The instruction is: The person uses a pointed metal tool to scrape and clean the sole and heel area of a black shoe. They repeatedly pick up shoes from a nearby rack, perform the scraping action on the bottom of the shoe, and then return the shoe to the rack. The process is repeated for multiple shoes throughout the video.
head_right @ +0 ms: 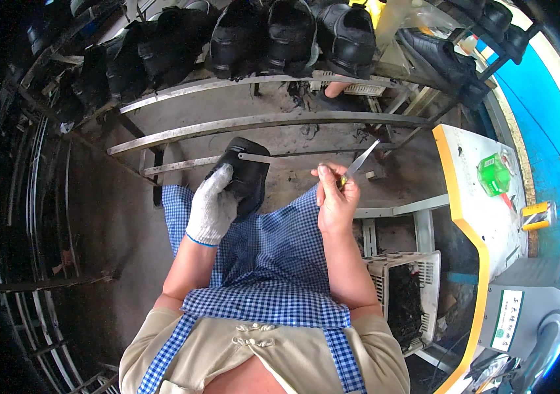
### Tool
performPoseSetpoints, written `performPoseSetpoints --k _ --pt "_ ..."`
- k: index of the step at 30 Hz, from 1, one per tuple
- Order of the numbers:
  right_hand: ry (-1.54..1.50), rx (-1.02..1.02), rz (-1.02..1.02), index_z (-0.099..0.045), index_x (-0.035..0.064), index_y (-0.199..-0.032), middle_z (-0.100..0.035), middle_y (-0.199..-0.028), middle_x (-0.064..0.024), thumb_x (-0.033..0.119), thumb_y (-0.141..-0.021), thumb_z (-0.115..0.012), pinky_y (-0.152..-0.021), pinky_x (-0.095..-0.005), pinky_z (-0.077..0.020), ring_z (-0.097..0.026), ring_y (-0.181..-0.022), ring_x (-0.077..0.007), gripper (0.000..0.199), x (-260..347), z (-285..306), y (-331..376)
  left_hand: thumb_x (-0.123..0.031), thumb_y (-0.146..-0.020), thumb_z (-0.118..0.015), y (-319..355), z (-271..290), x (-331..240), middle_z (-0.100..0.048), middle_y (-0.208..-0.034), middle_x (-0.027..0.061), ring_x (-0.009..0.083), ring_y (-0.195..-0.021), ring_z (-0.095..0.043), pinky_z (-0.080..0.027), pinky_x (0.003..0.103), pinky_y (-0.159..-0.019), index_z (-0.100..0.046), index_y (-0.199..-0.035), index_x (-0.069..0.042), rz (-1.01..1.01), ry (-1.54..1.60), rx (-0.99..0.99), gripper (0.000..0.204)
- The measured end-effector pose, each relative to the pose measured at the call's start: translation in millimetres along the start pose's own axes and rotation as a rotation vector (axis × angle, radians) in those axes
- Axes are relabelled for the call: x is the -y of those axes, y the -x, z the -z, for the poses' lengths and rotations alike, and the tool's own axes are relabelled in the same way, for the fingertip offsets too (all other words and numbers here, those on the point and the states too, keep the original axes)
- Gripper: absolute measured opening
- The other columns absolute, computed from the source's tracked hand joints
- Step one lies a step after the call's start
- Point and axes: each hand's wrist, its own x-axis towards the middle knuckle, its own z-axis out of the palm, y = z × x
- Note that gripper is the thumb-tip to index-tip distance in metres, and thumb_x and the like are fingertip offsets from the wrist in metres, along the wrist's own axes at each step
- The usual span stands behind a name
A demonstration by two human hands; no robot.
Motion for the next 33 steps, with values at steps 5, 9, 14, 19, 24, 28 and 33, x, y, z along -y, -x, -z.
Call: performPoseSetpoints --k 5,9,14,19,24,28,33 --pt "-0.108 -0.127 0.085 -0.067 0.002 -0.098 -0.069 -0.085 -0.0127 0.005 -0.093 -0.063 -0.041 -0.0185 -0.0267 -0.039 -0.045 -0.0032 0.007 56.3 22.2 0.7 -0.021 -0.095 -0.059 1.1 -6.9 -6.9 -0.06 -0.125 0.0166 0.027 -0.114 -0.06 -0.047 0.037 -0.1 -0.05 -0.134 0.001 0.064 0.057 -0.001 0.046" --pt "0.021 -0.301 0.56 -0.063 -0.0015 -0.097 -0.066 -0.085 -0.0119 0.007 -0.097 -0.058 -0.039 -0.0182 -0.0263 -0.036 -0.043 -0.0028 0.01 144.1 78.0 -1.8 -0.023 -0.092 -0.062 -1.0 0.0 -6.4 -0.06 -0.129 0.0147 0.0291 -0.118 -0.057 -0.045 0.041 -0.102 -0.051 -0.134 0.001 0.096 0.039 0.046 0.049" --pt "0.507 -0.859 1.108 -0.068 0.0018 -0.1 -0.06 -0.072 -0.0004 0.008 -0.093 -0.067 -0.045 -0.0189 -0.0276 -0.036 -0.048 -0.001 0.009 233.3 149.8 -23.6 -0.024 -0.093 -0.061 1.9 7.6 -5.7 -0.067 -0.119 0.0133 0.0249 -0.103 -0.066 -0.056 0.035 -0.083 -0.058 -0.125 0.0 0.076 0.011 0.108 0.04" --pt "1.076 -0.942 0.916 -0.073 0.0053 -0.098 -0.068 -0.08 -0.0013 0.017 -0.089 -0.073 -0.061 -0.0241 -0.0452 -0.055 -0.064 -0.006 0.015 255.9 230.0 -56.0 -0.024 -0.092 -0.062 -2.5 5.6 -8.0 -0.07 -0.109 0.013 0.0213 -0.082 -0.071 -0.061 0.027 -0.055 -0.06 -0.121 -0.003 0.15 0.057 0.072 0.036" --pt "1.325 -0.797 0.714 -0.074 0.004 -0.103 -0.074 -0.094 -0.0093 0.023 -0.089 -0.073 -0.082 -0.0317 -0.0506 -0.067 -0.086 -0.0181 0.024 256.2 311.1 -82.8 -0.028 -0.092 -0.062 2.3 4.7 -16.2 -0.066 -0.117 0.0144 0.0239 -0.099 -0.067 -0.056 0.03 -0.074 -0.055 -0.129 -0.001 0.152 0.022 0.046 0.047" --pt "1.407 -0.906 0.739 -0.067 0.0058 -0.123 -0.072 -0.092 -0.0114 0.03 -0.089 -0.074 -0.08 -0.033 -0.0512 -0.065 -0.082 -0.0182 0.043 243.1 278.4 -79.1 -0.028 -0.092 -0.061 17.4 -2.1 -26.4 -0.064 -0.121 0.0155 0.0261 -0.108 -0.064 -0.052 0.037 -0.093 -0.052 -0.132 0.001 0.137 0.001 0.023 0.05" --pt "0.838 -0.362 0.645 -0.065 -0.0027 -0.121 -0.069 -0.114 -0.0086 0.02 -0.098 -0.062 -0.091 -0.0317 -0.048 -0.061 -0.103 -0.0145 0.032 171.5 161.5 -61.6 -0.028 -0.095 -0.059 20.6 0.6 -21.2 -0.064 -0.122 0.0169 0.0281 -0.113 -0.063 -0.049 0.04 -0.1 -0.053 -0.131 0.003 0.14 0.014 0.046 0.048"
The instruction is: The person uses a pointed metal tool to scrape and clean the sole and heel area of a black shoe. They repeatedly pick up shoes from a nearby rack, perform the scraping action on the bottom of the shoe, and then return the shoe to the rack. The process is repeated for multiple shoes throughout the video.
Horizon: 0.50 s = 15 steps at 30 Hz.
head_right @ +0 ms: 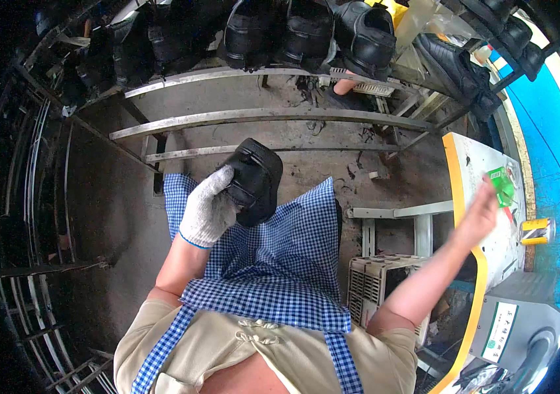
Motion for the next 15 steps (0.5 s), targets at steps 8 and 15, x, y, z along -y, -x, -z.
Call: performPoseSetpoints --k 8,15 --pt "-0.106 1.007 0.306 -0.069 0.0144 -0.121 -0.058 -0.078 -0.005 0.001 -0.085 -0.069 -0.055 -0.0315 -0.0476 -0.055 -0.063 -0.0139 0.038 134.2 -134.1 115.7 -0.026 -0.092 -0.064 8.4 -4.6 -1.0 -0.064 -0.121 0.0132 0.0241 -0.109 -0.062 -0.05 0.037 -0.095 -0.052 -0.132 0.002 -0.07 0.019 -0.026 0.05" --pt "0.087 1.007 0.506 -0.073 0.0153 -0.115 -0.056 -0.075 -0.007 0.001 -0.078 -0.074 -0.051 -0.0309 -0.0465 -0.056 -0.056 -0.0184 0.039 162.4 -145.3 129.5 -0.023 -0.091 -0.066 14.4 8.3 1.9 -0.063 -0.119 0.0111 0.02 -0.106 -0.061 -0.05 0.034 -0.092 -0.054 -0.13 0.001 -0.11 0.032 -0.045 0.047"
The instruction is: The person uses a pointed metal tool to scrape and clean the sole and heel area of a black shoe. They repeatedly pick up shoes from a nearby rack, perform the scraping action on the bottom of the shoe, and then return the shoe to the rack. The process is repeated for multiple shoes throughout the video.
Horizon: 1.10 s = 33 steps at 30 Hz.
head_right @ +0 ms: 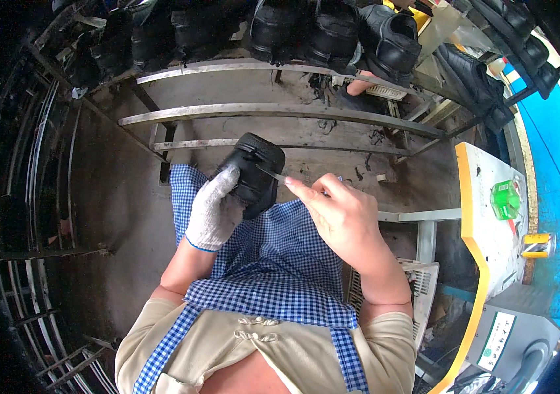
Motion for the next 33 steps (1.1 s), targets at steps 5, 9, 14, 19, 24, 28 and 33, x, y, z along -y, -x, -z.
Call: performPoseSetpoints --k 5,9,14,19,24,28,33 --pt "0.066 0.012 -0.001 -0.073 0.0171 -0.114 -0.055 -0.073 -0.0059 0.001 -0.078 -0.074 -0.051 -0.0326 -0.0471 -0.057 -0.057 -0.0194 0.039 3.6 -5.4 -2.8 -0.024 -0.092 -0.065 0.5 -1.2 2.8 -0.063 -0.119 0.0104 0.02 -0.107 -0.061 -0.049 0.034 -0.092 -0.054 -0.13 0.0 -0.006 -0.007 0.001 0.046" --pt "0.126 0.045 0.052 -0.07 0.025 -0.121 -0.055 -0.077 -0.0017 0.008 -0.08 -0.071 -0.05 -0.0345 -0.0502 -0.062 -0.059 -0.0185 0.044 -7.8 -11.5 -2.9 -0.026 -0.095 -0.057 0.6 -0.9 5.5 -0.064 -0.124 0.0141 0.0254 -0.113 -0.062 -0.047 0.04 -0.101 -0.054 -0.131 0.001 0.004 -0.06 0.028 0.046" --pt "0.069 0.052 0.067 -0.069 0.0267 -0.122 -0.055 -0.076 -0.0027 0.006 -0.078 -0.07 -0.05 -0.0342 -0.0512 -0.061 -0.058 -0.0194 0.049 -8.2 -17.8 0.2 -0.027 -0.095 -0.058 2.0 0.2 3.4 -0.065 -0.123 0.014 0.0247 -0.113 -0.063 -0.049 0.039 -0.099 -0.055 -0.131 0.001 0.026 -0.093 0.04 0.046" --pt "0.043 0.0 0.044 -0.069 0.0273 -0.123 -0.055 -0.076 -0.003 0.006 -0.079 -0.071 -0.05 -0.0343 -0.0507 -0.06 -0.056 -0.0194 0.049 -18.8 -24.9 -0.1 -0.027 -0.094 -0.06 3.9 -0.4 3.0 -0.066 -0.12 0.0137 0.0242 -0.108 -0.065 -0.05 0.038 -0.098 -0.055 -0.13 0.001 0.015 -0.113 0.032 0.046" --pt "-0.013 0.028 0.029 -0.07 0.0252 -0.12 -0.055 -0.074 -0.0034 0.006 -0.08 -0.071 -0.05 -0.0338 -0.0503 -0.06 -0.056 -0.0199 0.045 -13.5 -19.6 5.1 -0.025 -0.094 -0.062 6.5 -4.4 2.5 -0.066 -0.119 0.0131 0.0236 -0.108 -0.065 -0.051 0.038 -0.095 -0.056 -0.129 0.002 0.041 -0.113 0.038 0.045" --pt "-0.008 -0.013 -0.012 -0.071 0.0215 -0.118 -0.054 -0.073 -0.0048 0.004 -0.08 -0.072 -0.051 -0.0331 -0.0479 -0.058 -0.056 -0.0195 0.042 -13.6 -16.5 6.6 -0.023 -0.094 -0.062 3.6 -4.5 6.6 -0.064 -0.118 0.0091 0.0178 -0.106 -0.061 -0.049 0.031 -0.091 -0.054 -0.131 0.002 0.01 -0.12 0.029 0.046" --pt "0.0 -0.064 -0.045 -0.074 0.0168 -0.115 -0.055 -0.073 -0.0071 0.001 -0.078 -0.075 -0.051 -0.0314 -0.0444 -0.055 -0.056 -0.0189 0.04 -11.1 -14.9 16.3 -0.022 -0.094 -0.062 2.9 -6.5 7.1 -0.064 -0.116 0.0088 0.0171 -0.103 -0.061 -0.049 0.031 -0.089 -0.054 -0.131 0.002 -0.024 -0.143 -0.001 0.045"
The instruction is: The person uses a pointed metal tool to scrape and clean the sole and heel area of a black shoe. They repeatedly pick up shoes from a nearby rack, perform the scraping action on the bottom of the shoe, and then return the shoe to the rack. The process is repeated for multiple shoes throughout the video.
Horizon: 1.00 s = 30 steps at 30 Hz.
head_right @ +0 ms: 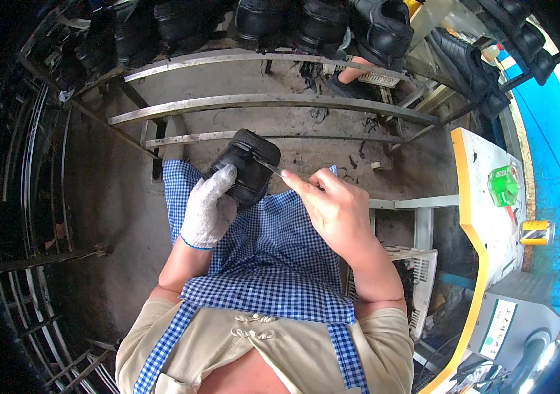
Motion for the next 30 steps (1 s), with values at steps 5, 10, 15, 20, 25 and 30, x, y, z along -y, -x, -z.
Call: performPoseSetpoints --k 5,10,15,20,25,30 --pt "0.055 -0.014 0.019 -0.074 0.0178 -0.114 -0.056 -0.074 -0.006 0.0 -0.076 -0.075 -0.052 -0.0319 -0.0462 -0.057 -0.057 -0.0196 0.042 2.9 1.3 -2.0 -0.021 -0.094 -0.062 -0.4 -2.3 0.4 -0.064 -0.119 0.01 0.0183 -0.107 -0.061 -0.049 0.032 -0.092 -0.053 -0.131 0.002 -0.002 -0.004 0.011 0.045" --pt "0.137 -0.023 0.072 -0.07 0.0255 -0.122 -0.054 -0.078 -0.0027 0.005 -0.075 -0.071 -0.052 -0.0337 -0.0512 -0.06 -0.06 -0.0191 0.052 -5.9 -5.1 3.2 -0.02 -0.094 -0.062 -1.1 -0.2 -0.4 -0.064 -0.12 0.0114 0.0199 -0.109 -0.062 -0.048 0.033 -0.096 -0.053 -0.131 0.003 0.038 0.011 0.002 0.045" --pt "0.159 -0.046 0.063 -0.069 0.0266 -0.124 -0.054 -0.079 -0.0026 0.005 -0.075 -0.071 -0.053 -0.0332 -0.0512 -0.06 -0.061 -0.019 0.054 0.2 -11.1 2.4 -0.022 -0.093 -0.062 -0.5 -7.5 -4.1 -0.067 -0.115 0.0146 0.0248 -0.105 -0.066 -0.053 0.038 -0.093 -0.056 -0.126 0.003 0.09 0.056 0.041 0.042" --pt "0.086 -0.06 0.02 -0.072 0.0214 -0.117 -0.055 -0.076 -0.0047 0.004 -0.077 -0.073 -0.052 -0.0337 -0.0472 -0.058 -0.058 -0.02 0.044 4.3 -7.2 2.5 -0.022 -0.093 -0.062 0.0 -2.9 1.6 -0.067 -0.115 0.0142 0.0241 -0.103 -0.066 -0.053 0.038 -0.092 -0.057 -0.126 0.002 0.115 0.08 0.04 0.041" --pt "0.093 -0.014 -0.004 -0.073 0.0207 -0.116 -0.055 -0.076 -0.005 0.004 -0.077 -0.073 -0.052 -0.0337 -0.0471 -0.058 -0.058 -0.0201 0.043 8.6 -1.4 5.3 -0.021 -0.095 -0.061 -4.9 2.1 6.8 -0.066 -0.115 0.0116 0.0211 -0.103 -0.064 -0.051 0.034 -0.091 -0.056 -0.126 0.002 -0.035 -0.013 0.005 0.039" --pt "0.145 -0.046 0.013 -0.07 0.0232 -0.121 -0.054 -0.079 -0.0027 0.006 -0.075 -0.072 -0.053 -0.0332 -0.0513 -0.06 -0.061 -0.0186 0.05 7.5 -9.7 7.6 -0.02 -0.096 -0.06 -1.3 -6.1 3.3 -0.064 -0.115 0.0081 0.0162 -0.105 -0.059 -0.046 0.03 -0.091 -0.055 -0.128 0.001 -0.047 -0.047 0.01 0.039"
